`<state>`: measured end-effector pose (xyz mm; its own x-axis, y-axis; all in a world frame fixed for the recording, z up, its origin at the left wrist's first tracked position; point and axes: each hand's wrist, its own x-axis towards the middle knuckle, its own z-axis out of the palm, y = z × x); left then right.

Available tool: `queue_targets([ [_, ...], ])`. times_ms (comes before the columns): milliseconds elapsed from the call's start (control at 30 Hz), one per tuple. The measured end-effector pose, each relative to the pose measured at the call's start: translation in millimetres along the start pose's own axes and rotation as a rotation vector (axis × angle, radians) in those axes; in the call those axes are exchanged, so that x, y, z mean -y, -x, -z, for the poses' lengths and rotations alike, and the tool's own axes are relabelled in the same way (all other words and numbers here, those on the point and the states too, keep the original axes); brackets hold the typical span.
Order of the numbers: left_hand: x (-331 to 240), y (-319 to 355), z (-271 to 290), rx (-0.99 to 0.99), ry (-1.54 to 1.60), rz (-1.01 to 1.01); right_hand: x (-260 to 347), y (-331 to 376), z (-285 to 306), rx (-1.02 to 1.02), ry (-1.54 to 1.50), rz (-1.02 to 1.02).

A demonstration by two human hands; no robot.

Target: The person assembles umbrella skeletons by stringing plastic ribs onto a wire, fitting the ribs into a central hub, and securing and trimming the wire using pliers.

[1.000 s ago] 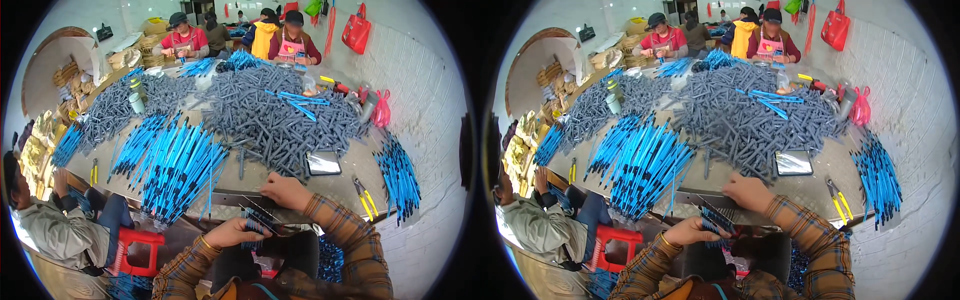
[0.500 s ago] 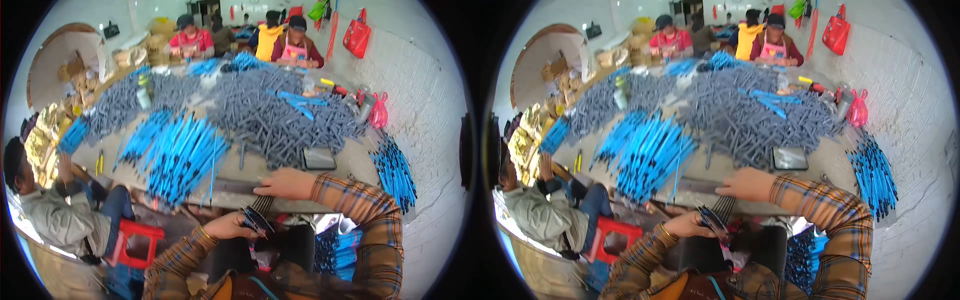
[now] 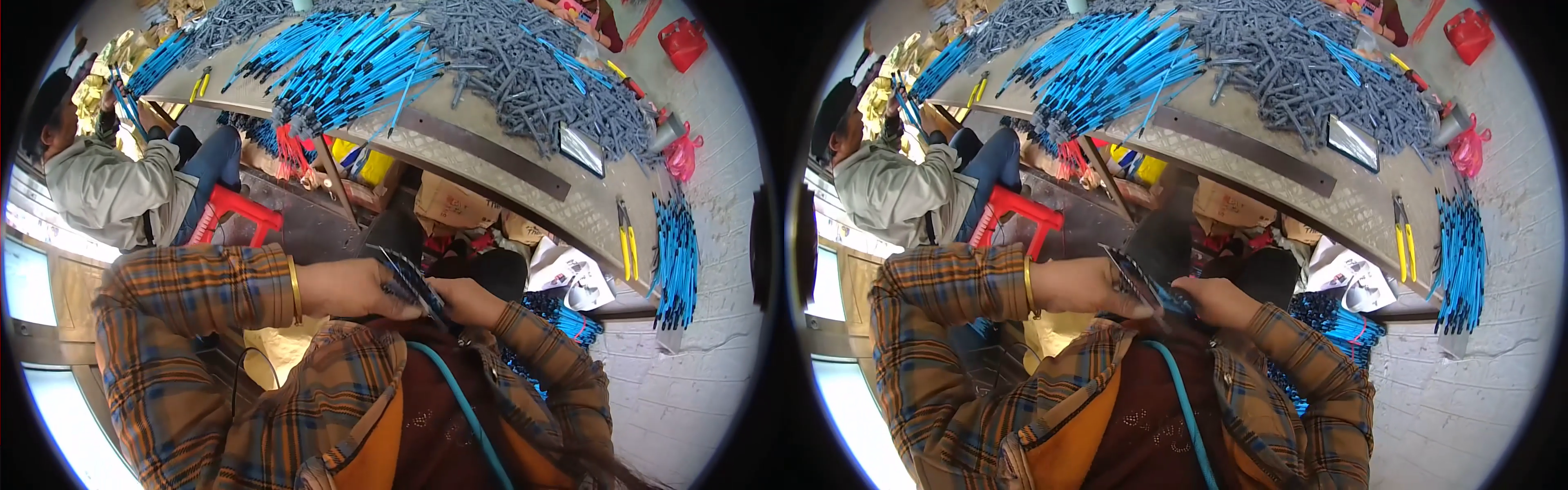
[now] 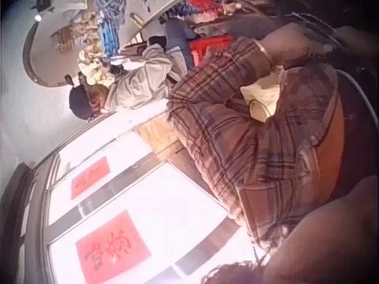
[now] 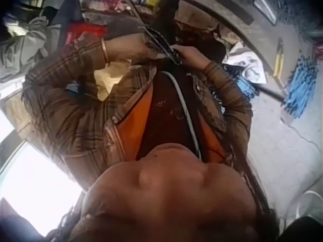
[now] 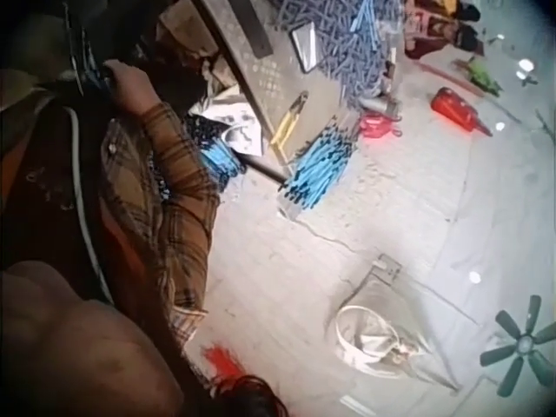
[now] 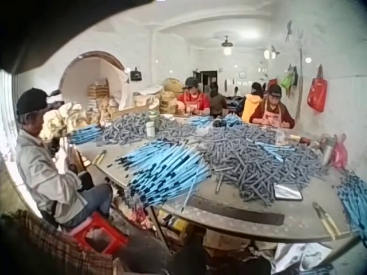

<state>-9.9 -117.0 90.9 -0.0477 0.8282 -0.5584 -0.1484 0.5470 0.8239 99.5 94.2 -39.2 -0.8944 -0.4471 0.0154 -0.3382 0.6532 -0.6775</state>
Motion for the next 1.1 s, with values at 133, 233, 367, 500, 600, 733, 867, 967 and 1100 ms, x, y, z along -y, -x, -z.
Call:
queue_targets([
  [133, -16.7, -3.9, 0.6, -0.106, -0.073, 0.034, 0.8, 3.7, 5.3, 0.115, -0.182, -0.087],
  [233, -8.2, -16.9, 7.2, -0.254, -0.414, -0.48, 14.8, 1.9, 25.6, 0.191, -0.292, -0.123],
  [367, -14.4, -37.8, 10.9, -0.538, -0.782, -0.96, 24.4, -14.5, 39.6, 0.392, -0.215, -0.51],
  [500, 1.0, -75.2, -1.7, -0.338, -0.363, -1.121, -0.9, -13.7, 5.1, -0.086, -0.336, 0.075],
  [600, 13.9, -82.4, -8.4, -0.394, -0.337, -0.996, -3.8, -7.7, -11.7, -0.11, -0.582, -0.023],
  [733, 7.3, -86.9, -9.8, -0.553, -0.346, -0.969, 10.1, -0.6, -2.8, -0.25, -0.688, -0.236],
  [867, -0.1, -97.5, -2.4, -0.668, -0.406, -0.89, 6.8, -25.4, -16.6, -0.637, -0.535, -0.287],
  [967, -11.5, -99.7, 17.5, -0.573, -0.433, -0.764, 7.8, -41.3, -11.9, -0.823, -0.577, -0.31],
  [1100, -8.0, -113.4, 30.3, -0.434, -0.045, -0.663, -7.6, -48.4, -11.3, -0.785, -0.849, -0.39],
])
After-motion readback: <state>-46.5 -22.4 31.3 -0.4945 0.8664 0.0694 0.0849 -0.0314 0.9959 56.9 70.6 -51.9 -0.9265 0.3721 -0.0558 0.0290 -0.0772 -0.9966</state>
